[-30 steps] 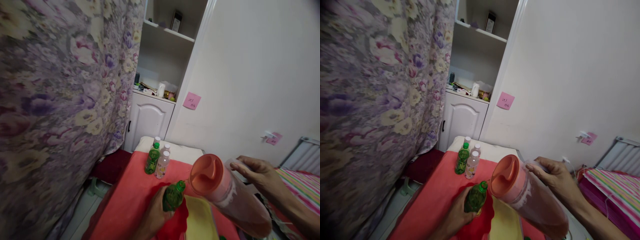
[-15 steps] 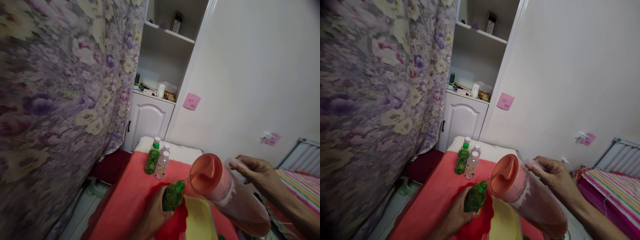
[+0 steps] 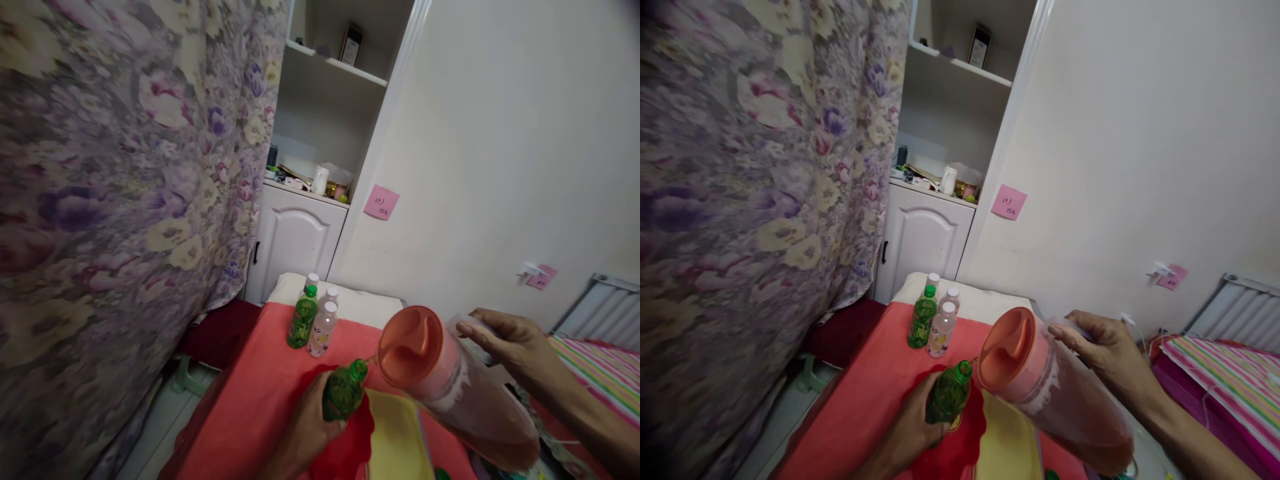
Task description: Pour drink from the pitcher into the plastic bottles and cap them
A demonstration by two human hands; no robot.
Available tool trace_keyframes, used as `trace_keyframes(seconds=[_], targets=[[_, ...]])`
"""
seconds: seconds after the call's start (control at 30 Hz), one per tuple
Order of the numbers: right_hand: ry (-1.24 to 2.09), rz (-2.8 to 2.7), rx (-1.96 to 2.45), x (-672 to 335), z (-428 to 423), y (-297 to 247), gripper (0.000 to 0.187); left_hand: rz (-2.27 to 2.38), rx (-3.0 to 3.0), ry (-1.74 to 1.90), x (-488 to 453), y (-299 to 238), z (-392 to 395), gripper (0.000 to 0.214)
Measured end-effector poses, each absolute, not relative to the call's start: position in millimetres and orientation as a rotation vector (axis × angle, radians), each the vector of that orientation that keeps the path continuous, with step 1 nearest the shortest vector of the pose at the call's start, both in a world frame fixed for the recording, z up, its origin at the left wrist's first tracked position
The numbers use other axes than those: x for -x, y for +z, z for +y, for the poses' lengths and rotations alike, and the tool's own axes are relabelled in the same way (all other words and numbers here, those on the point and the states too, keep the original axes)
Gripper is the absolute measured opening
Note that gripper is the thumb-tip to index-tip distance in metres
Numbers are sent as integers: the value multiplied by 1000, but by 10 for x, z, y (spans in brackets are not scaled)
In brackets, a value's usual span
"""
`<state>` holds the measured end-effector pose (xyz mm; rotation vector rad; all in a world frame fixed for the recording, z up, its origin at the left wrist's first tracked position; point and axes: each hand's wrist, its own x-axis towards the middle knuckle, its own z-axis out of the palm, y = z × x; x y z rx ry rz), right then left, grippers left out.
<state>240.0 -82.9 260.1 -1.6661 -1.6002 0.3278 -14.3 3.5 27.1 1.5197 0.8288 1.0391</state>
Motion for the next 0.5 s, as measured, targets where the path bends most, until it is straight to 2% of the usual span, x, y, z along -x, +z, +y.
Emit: trace_keyframes(seconds=[0.2, 0.5], targets=[[355, -1583, 1675, -2392, -822, 2600, 46, 837, -1509, 1027, 144, 279, 35, 59], [410, -1570, 1659, -2401, -812, 2591, 44, 826, -1496, 1018, 143, 255, 37, 52]])
